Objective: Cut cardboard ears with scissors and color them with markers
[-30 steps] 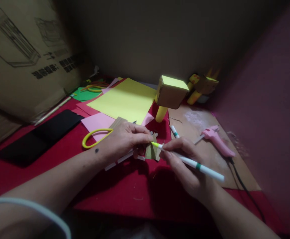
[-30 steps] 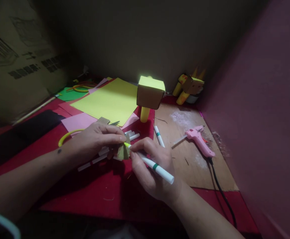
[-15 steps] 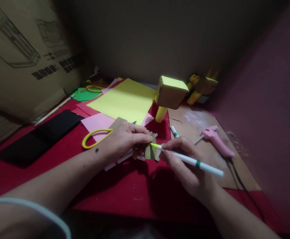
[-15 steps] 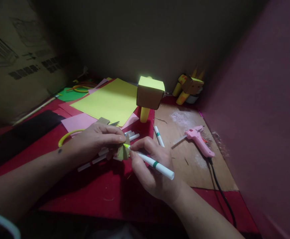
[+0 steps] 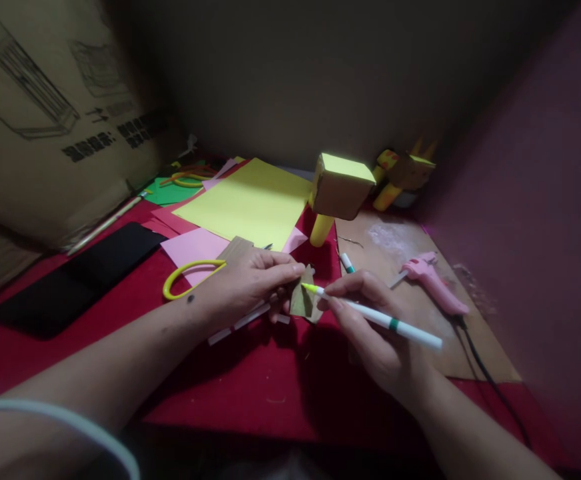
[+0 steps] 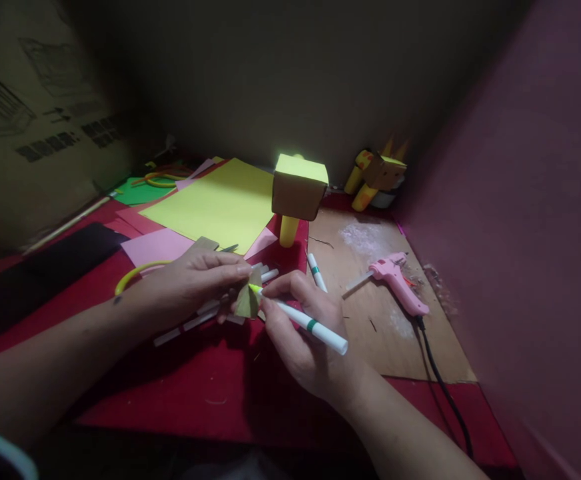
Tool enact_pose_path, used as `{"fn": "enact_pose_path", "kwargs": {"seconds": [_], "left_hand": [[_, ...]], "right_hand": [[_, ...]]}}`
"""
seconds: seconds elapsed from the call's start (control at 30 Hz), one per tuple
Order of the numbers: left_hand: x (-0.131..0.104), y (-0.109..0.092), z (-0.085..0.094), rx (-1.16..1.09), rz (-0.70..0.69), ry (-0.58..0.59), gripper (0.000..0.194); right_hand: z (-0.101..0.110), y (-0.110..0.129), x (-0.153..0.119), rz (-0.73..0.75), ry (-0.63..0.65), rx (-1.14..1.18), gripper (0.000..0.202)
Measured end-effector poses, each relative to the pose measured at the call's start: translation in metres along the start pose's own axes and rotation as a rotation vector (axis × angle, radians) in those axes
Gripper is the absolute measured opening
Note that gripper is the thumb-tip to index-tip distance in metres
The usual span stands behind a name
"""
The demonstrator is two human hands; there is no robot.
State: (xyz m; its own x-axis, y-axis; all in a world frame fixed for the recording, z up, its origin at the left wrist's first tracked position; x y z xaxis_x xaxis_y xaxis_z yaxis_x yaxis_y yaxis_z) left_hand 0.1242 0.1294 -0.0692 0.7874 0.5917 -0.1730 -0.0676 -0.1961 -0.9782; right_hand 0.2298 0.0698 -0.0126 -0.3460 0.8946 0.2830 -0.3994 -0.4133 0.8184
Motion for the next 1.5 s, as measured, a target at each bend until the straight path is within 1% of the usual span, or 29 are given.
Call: {"fn": "enact_pose_path", "kwargs": {"seconds": [0.07, 0.17, 0.3, 0.53, 0.73, 1.27, 1.33, 1.43, 1.5], "left_hand": [[0.000, 0.002, 0.001, -0.005, -0.009, 0.014, 0.026], [0.001, 0.006, 0.000, 0.012, 0.028, 0.051, 0.013], [0.002, 0.005, 0.000, 0.033, 0.036, 0.070, 0.004], [-0.001, 0.010, 0.003, -0.013, 0.073, 0.015, 0.007], [-0.002, 0.006, 0.001, 0.028, 0.078, -0.007, 0.005], [-0.001, 0.006, 0.001, 0.066, 0.075, 0.000, 0.004], [-0.002, 0.006, 0.003, 0.067, 0.081, -0.012, 0.003], [-0.002, 0.007, 0.004, 0.060, 0.080, -0.018, 0.001], [-0.002, 0.007, 0.004, 0.045, 0.064, -0.015, 0.001]], "right_hand": [[0.001, -0.002, 0.000, -0.013, -0.002, 0.007, 0.005], [0.002, -0.004, 0.000, -0.040, 0.000, 0.001, 0.006], [0.004, -0.004, 0.000, -0.041, -0.005, 0.002, 0.006], [0.002, -0.006, -0.001, -0.045, -0.002, 0.005, 0.006], [0.004, -0.007, 0.000, -0.052, -0.010, 0.011, 0.005], [0.007, -0.004, -0.003, -0.020, -0.048, -0.042, 0.005], [0.007, 0.002, -0.004, 0.029, -0.072, -0.025, 0.007], [0.012, 0.010, -0.005, 0.119, -0.162, 0.005, 0.016], [0.013, 0.008, -0.005, 0.123, -0.201, 0.009, 0.019]]}}
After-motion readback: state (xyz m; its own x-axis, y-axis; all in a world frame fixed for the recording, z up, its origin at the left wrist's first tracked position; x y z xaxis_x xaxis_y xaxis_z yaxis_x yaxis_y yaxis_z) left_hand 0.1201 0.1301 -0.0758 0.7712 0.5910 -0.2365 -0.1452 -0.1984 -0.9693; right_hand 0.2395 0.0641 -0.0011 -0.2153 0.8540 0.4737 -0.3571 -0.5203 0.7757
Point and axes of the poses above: each hand's wrist, its own x-axis towards the middle knuckle, its own z-axis out of the back of the hand, y = z × x, the point moved 10 cm from there along x, towards the middle knuckle, and after that the axes turned 15 degrees about y, right-handed, at the moved point
